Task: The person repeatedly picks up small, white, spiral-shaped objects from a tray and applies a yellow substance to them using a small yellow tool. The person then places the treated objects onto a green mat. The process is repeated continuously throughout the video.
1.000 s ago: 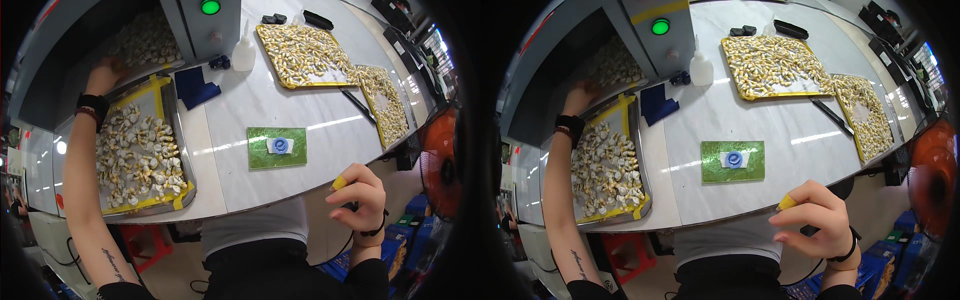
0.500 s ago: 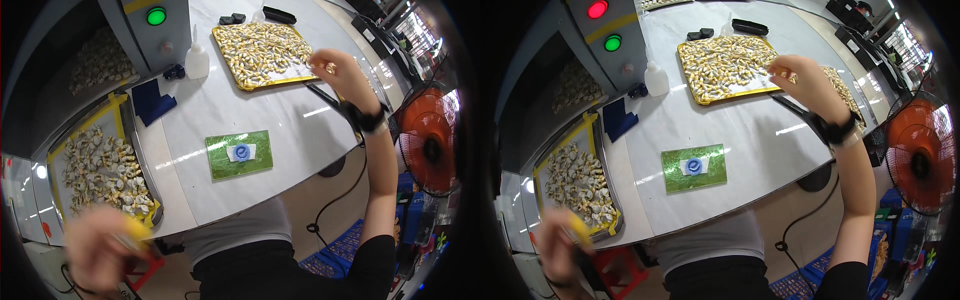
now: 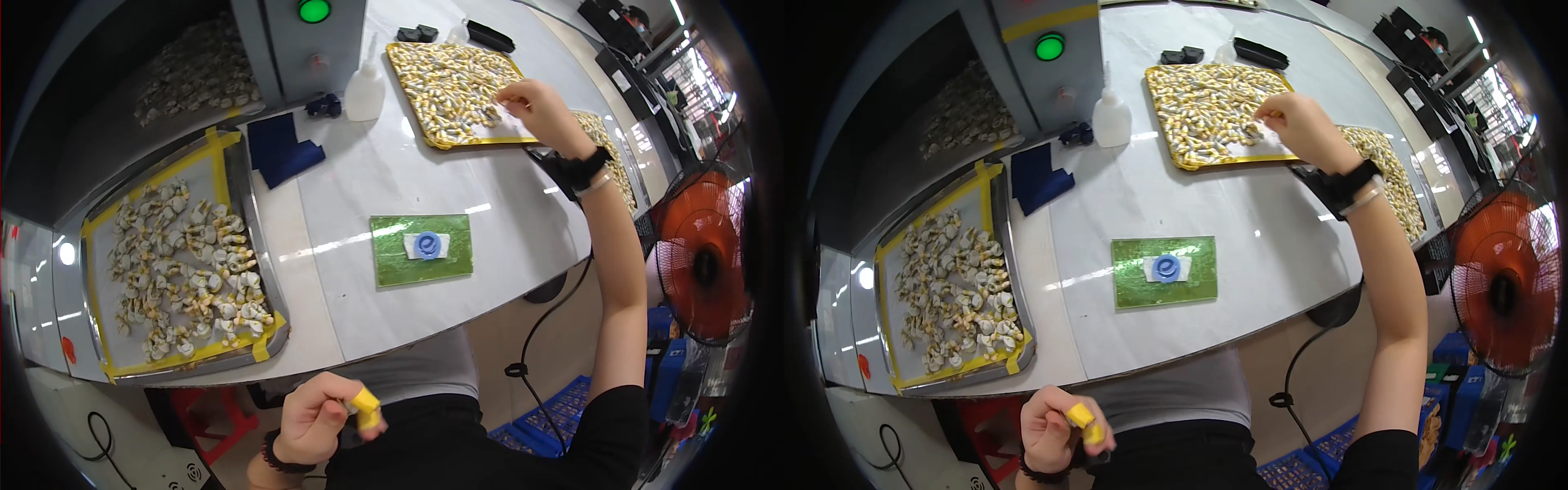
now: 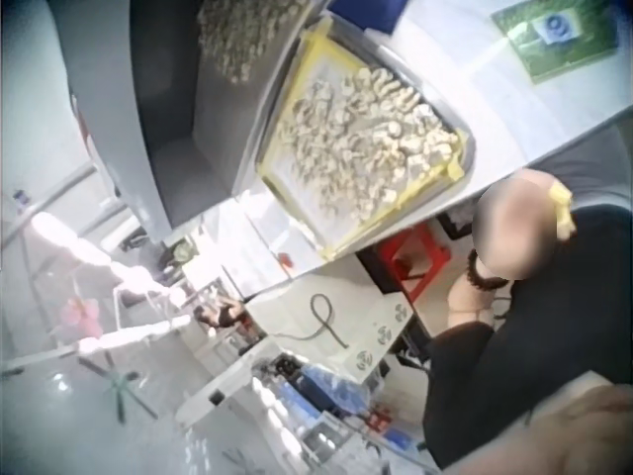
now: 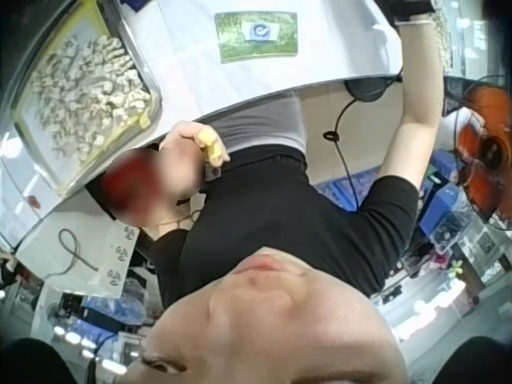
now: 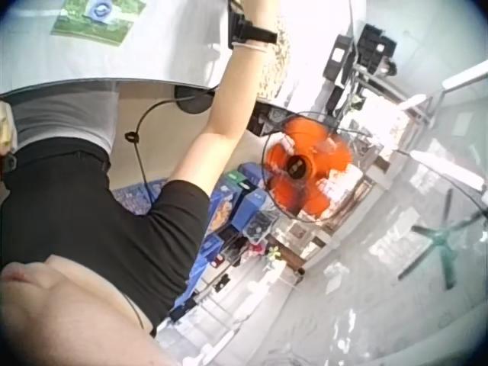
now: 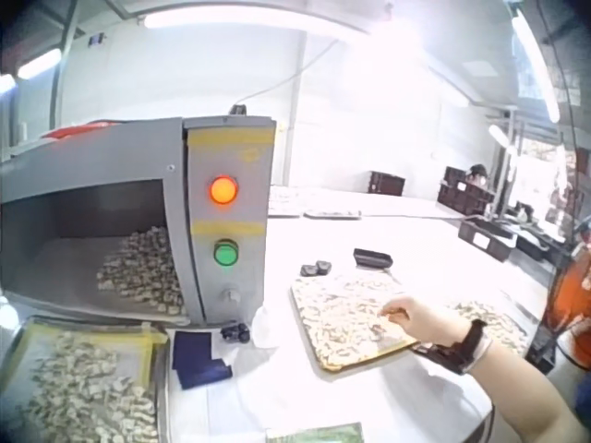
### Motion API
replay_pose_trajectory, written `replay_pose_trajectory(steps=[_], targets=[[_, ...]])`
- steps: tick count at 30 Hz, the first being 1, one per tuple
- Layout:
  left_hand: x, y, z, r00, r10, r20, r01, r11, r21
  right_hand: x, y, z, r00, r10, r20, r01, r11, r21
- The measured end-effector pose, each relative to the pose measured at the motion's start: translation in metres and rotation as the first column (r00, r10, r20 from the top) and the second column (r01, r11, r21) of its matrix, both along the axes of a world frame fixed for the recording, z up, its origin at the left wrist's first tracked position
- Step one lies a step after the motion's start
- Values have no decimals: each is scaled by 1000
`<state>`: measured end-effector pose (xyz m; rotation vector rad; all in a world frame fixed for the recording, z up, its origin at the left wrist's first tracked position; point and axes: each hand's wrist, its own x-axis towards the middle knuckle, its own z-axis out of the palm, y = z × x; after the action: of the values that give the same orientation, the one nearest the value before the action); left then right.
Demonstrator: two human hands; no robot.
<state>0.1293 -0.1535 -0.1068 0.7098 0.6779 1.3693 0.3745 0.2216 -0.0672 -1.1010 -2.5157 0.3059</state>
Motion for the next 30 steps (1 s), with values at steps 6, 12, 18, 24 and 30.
replay_pose_trajectory(steps=[6,12,18,24,30], targets=[[-1,8,-6,992,126,-3,-123,971,205,-49,-120,41,935,194,-298,-254,951,-177],[5,15,-2,991,13,135,-20,999,50,-61,-170,7,883,462,-83,-456,886,81],[3,17,-12,968,-24,250,11,999,53,-62,-164,4,880,463,108,-475,862,179],[1,18,-7,956,53,290,-13,990,-139,-62,-168,5,872,445,201,-477,865,157],[-1,25,-12,921,-42,388,103,985,-137,-63,-170,1,891,440,115,-454,873,180]])
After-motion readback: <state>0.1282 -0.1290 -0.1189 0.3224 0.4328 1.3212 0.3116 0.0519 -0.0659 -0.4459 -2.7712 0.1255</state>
